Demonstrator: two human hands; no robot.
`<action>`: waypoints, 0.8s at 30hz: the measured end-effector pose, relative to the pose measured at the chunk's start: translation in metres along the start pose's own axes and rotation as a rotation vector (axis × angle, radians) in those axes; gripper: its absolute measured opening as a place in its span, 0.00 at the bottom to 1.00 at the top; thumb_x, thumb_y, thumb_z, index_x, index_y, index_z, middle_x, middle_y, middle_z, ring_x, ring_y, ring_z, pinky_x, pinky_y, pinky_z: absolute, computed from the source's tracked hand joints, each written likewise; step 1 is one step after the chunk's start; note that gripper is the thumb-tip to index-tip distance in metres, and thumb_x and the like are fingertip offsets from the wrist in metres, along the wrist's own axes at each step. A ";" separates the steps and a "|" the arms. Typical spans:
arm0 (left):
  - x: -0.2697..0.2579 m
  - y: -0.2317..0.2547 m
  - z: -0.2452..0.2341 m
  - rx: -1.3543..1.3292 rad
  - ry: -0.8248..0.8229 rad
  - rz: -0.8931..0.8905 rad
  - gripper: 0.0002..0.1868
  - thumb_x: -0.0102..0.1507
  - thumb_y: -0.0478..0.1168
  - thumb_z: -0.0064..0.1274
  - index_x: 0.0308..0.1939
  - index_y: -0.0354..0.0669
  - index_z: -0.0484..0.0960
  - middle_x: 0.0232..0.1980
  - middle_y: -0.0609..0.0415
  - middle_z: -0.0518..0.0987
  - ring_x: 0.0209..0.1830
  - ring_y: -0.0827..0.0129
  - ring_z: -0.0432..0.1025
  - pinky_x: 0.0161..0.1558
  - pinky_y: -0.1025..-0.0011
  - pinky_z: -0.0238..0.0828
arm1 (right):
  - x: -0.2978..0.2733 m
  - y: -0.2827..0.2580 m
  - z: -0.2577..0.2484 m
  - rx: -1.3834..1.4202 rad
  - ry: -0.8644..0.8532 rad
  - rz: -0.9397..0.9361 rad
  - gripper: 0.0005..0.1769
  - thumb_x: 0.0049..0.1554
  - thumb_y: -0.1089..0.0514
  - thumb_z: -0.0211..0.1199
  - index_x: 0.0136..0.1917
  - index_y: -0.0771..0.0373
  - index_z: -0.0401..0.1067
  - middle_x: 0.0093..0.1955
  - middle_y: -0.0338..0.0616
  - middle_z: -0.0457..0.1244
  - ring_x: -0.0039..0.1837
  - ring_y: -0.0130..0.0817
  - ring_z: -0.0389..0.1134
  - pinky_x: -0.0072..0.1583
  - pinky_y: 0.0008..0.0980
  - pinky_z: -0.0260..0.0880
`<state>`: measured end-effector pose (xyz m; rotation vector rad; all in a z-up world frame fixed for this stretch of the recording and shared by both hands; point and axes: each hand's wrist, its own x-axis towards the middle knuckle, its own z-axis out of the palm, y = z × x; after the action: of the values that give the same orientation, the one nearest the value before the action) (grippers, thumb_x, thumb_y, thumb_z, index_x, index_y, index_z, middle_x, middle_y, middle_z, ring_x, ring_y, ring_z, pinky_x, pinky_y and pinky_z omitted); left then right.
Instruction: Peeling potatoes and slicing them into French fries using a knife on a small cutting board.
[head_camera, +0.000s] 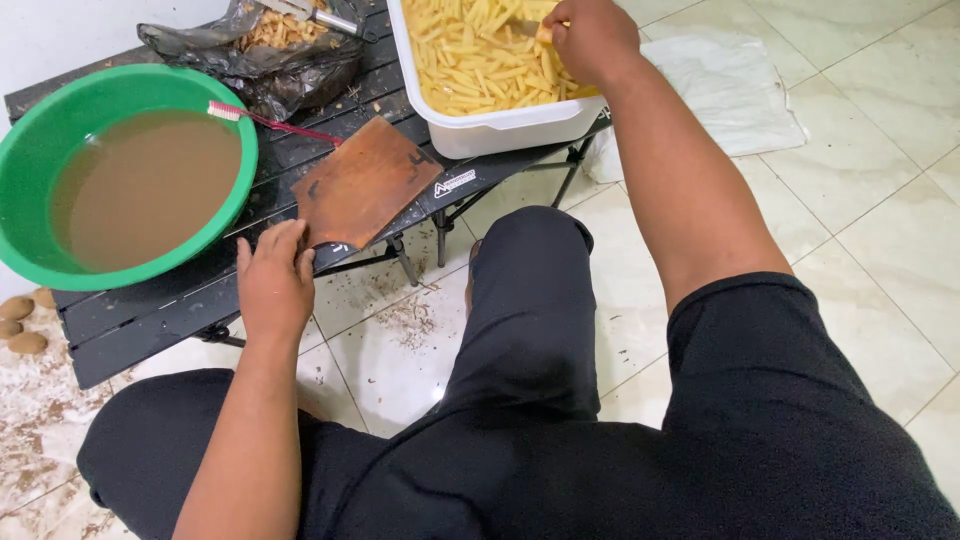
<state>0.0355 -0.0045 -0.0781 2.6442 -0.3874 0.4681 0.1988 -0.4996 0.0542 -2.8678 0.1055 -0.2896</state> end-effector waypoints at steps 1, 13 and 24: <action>0.000 -0.004 0.004 0.000 0.002 0.000 0.24 0.67 0.33 0.52 0.68 0.41 0.77 0.67 0.49 0.75 0.67 0.54 0.69 0.75 0.38 0.43 | 0.001 0.001 -0.003 -0.001 0.001 -0.001 0.17 0.67 0.52 0.51 0.63 0.45 0.78 0.57 0.39 0.69 0.52 0.49 0.68 0.42 0.51 0.65; -0.008 0.001 0.001 -0.019 0.076 0.048 0.25 0.63 0.24 0.47 0.63 0.42 0.81 0.70 0.47 0.77 0.71 0.54 0.68 0.78 0.41 0.44 | -0.015 0.002 -0.037 -0.015 0.121 0.119 0.11 0.67 0.54 0.50 0.50 0.49 0.75 0.46 0.39 0.67 0.44 0.48 0.66 0.39 0.49 0.62; -0.011 0.010 0.004 0.009 0.062 0.036 0.21 0.67 0.36 0.50 0.65 0.40 0.80 0.73 0.46 0.74 0.76 0.51 0.63 0.75 0.39 0.45 | -0.036 -0.028 0.017 -0.107 -0.055 -0.081 0.12 0.61 0.61 0.43 0.46 0.51 0.69 0.33 0.43 0.59 0.35 0.46 0.55 0.36 0.47 0.46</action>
<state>0.0237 -0.0129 -0.0825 2.6280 -0.4151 0.5629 0.1681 -0.4653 0.0389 -2.9879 -0.0055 -0.2271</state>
